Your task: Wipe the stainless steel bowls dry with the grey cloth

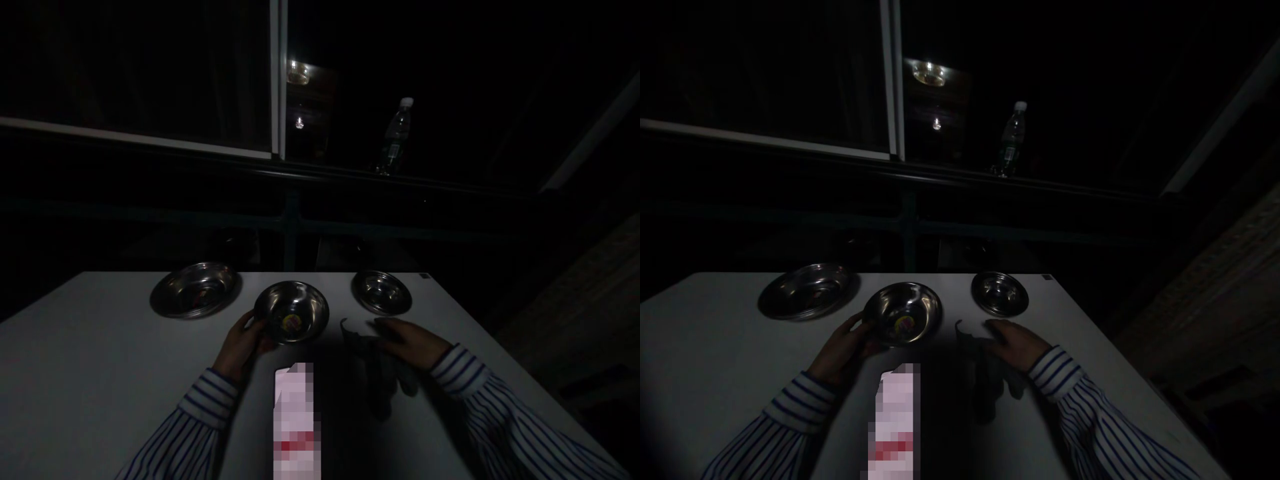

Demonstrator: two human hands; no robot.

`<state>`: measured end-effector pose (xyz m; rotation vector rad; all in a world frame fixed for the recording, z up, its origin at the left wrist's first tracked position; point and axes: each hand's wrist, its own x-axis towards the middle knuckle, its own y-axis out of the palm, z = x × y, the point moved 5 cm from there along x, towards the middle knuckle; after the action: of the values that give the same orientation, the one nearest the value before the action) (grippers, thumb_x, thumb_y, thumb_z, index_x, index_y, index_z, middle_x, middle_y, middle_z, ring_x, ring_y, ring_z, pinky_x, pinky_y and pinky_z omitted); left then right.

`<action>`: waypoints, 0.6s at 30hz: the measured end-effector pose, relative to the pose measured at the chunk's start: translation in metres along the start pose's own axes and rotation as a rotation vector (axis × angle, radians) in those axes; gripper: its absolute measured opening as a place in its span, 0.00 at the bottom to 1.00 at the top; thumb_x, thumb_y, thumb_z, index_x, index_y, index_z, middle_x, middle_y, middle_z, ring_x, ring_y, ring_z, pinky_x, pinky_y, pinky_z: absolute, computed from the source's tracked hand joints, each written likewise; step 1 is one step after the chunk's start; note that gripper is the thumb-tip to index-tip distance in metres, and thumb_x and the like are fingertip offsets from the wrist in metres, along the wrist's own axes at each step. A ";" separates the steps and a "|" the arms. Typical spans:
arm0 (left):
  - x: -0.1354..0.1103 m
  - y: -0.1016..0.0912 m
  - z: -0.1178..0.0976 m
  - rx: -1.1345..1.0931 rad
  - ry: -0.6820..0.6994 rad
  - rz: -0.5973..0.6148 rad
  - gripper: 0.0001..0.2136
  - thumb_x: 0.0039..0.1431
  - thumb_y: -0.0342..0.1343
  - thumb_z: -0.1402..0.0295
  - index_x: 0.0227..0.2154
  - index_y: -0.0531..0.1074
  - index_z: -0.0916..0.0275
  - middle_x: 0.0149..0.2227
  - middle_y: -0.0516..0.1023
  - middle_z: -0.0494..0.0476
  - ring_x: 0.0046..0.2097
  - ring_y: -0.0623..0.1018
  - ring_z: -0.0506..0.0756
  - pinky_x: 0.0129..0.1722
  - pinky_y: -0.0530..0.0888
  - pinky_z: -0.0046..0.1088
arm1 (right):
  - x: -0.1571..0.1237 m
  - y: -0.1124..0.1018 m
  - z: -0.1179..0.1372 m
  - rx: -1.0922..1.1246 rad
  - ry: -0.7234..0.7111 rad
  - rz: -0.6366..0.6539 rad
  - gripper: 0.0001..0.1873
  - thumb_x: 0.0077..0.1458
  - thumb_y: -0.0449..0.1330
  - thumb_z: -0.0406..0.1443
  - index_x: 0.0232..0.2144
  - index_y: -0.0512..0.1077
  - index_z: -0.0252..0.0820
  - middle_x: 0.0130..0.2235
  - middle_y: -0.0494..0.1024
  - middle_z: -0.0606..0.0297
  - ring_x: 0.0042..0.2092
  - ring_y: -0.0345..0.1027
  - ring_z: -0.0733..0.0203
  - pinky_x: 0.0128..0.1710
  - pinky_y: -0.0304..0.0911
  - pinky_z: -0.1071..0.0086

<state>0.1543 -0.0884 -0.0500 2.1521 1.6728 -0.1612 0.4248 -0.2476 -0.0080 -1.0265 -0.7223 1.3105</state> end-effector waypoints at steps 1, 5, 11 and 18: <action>0.000 0.002 0.003 0.003 -0.003 -0.006 0.20 0.48 0.53 0.76 0.47 0.61 0.67 0.28 0.76 0.59 0.25 0.76 0.54 0.28 0.75 0.35 | -0.005 0.008 -0.006 0.021 0.021 -0.016 0.32 0.47 0.54 0.45 0.53 0.59 0.34 0.52 0.64 0.52 0.52 0.58 0.51 0.52 0.53 0.60; -0.003 0.011 0.009 0.010 -0.006 -0.040 0.20 0.49 0.53 0.76 0.47 0.60 0.67 0.27 0.75 0.58 0.24 0.76 0.53 0.29 0.75 0.34 | -0.015 0.032 -0.015 0.097 0.047 -0.049 0.29 0.45 0.54 0.36 0.52 0.60 0.39 0.50 0.68 0.56 0.50 0.61 0.53 0.49 0.56 0.60; -0.004 0.015 0.017 0.110 -0.009 -0.019 0.21 0.49 0.53 0.73 0.47 0.59 0.68 0.29 0.76 0.61 0.26 0.77 0.54 0.30 0.74 0.34 | -0.007 0.009 -0.020 0.446 0.019 -0.264 0.28 0.42 0.49 0.27 0.50 0.60 0.37 0.45 0.71 0.59 0.47 0.65 0.60 0.48 0.58 0.65; -0.019 -0.001 -0.028 0.669 0.453 -0.243 0.24 0.43 0.55 0.57 0.41 0.68 0.67 0.41 0.73 0.67 0.39 0.74 0.61 0.39 0.70 0.38 | 0.000 -0.025 0.006 0.818 -0.044 -0.365 0.21 0.43 0.58 0.32 0.44 0.65 0.41 0.42 0.72 0.63 0.42 0.66 0.60 0.44 0.59 0.65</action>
<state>0.1436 -0.0943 -0.0191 2.5819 2.4087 -0.3702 0.4304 -0.2450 0.0172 -0.1923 -0.3173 1.1425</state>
